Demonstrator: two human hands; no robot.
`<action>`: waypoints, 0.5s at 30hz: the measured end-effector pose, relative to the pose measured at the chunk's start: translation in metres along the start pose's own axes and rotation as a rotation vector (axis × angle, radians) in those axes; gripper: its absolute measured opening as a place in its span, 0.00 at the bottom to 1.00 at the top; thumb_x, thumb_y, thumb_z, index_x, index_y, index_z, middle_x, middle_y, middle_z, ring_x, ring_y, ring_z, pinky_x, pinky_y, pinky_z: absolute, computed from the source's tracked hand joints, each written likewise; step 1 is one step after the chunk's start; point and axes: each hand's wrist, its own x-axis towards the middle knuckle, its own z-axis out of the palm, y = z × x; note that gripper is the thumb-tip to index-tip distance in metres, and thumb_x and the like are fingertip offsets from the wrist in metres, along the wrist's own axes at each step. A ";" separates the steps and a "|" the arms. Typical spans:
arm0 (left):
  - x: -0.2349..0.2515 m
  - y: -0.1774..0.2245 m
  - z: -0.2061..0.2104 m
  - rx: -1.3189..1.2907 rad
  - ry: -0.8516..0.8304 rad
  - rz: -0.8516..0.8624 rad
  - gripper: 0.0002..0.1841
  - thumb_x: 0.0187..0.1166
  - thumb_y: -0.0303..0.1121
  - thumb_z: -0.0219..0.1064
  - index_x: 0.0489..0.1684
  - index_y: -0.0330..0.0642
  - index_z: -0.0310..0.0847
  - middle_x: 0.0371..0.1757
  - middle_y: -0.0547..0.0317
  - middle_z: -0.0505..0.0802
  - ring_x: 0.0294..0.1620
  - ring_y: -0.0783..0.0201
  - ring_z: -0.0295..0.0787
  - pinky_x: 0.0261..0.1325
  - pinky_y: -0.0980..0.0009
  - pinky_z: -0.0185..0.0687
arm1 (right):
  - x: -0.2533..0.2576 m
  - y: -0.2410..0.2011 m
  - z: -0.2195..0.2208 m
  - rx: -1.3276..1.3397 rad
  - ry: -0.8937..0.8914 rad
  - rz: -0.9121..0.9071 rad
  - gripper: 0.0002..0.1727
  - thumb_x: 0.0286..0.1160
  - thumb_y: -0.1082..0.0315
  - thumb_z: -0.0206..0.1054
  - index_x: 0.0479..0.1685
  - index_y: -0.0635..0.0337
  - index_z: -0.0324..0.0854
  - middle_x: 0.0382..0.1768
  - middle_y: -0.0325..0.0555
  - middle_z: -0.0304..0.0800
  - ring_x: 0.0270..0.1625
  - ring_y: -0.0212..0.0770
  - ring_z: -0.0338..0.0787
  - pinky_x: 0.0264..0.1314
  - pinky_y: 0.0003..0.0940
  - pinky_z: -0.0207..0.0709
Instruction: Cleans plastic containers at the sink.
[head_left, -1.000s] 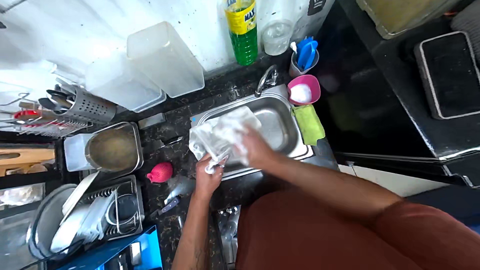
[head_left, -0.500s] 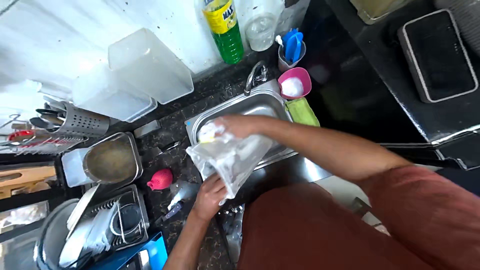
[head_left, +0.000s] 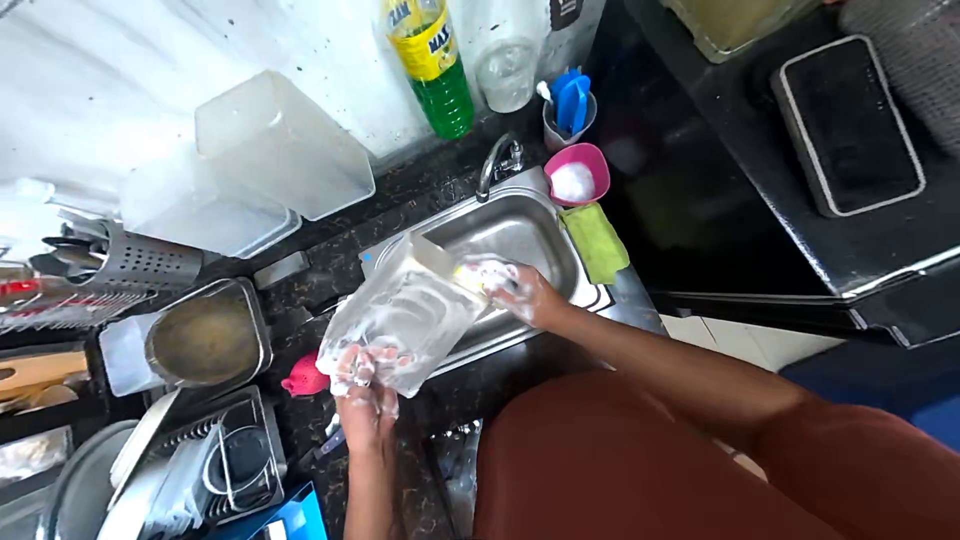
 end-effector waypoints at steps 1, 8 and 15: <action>-0.001 -0.002 0.001 0.014 -0.016 -0.039 0.12 0.83 0.23 0.53 0.50 0.49 0.81 0.36 0.60 0.98 0.37 0.61 0.98 0.41 0.63 0.96 | 0.002 -0.002 0.000 -0.019 0.024 0.008 0.19 0.77 0.73 0.68 0.67 0.66 0.85 0.67 0.50 0.89 0.69 0.36 0.87 0.76 0.35 0.79; 0.003 -0.014 0.004 -0.035 0.153 -0.057 0.14 0.88 0.25 0.42 0.58 0.48 0.73 0.38 0.69 0.94 0.40 0.71 0.94 0.44 0.71 0.93 | -0.003 -0.023 0.012 -0.030 0.008 -0.206 0.15 0.71 0.73 0.73 0.56 0.67 0.90 0.63 0.53 0.91 0.70 0.41 0.87 0.77 0.40 0.80; -0.012 -0.019 0.000 -0.080 0.098 -0.142 0.17 0.85 0.23 0.42 0.49 0.50 0.79 0.35 0.68 0.96 0.35 0.71 0.94 0.40 0.72 0.93 | 0.016 -0.018 0.011 0.009 0.140 0.020 0.19 0.77 0.75 0.69 0.66 0.70 0.82 0.62 0.55 0.91 0.64 0.39 0.90 0.72 0.37 0.81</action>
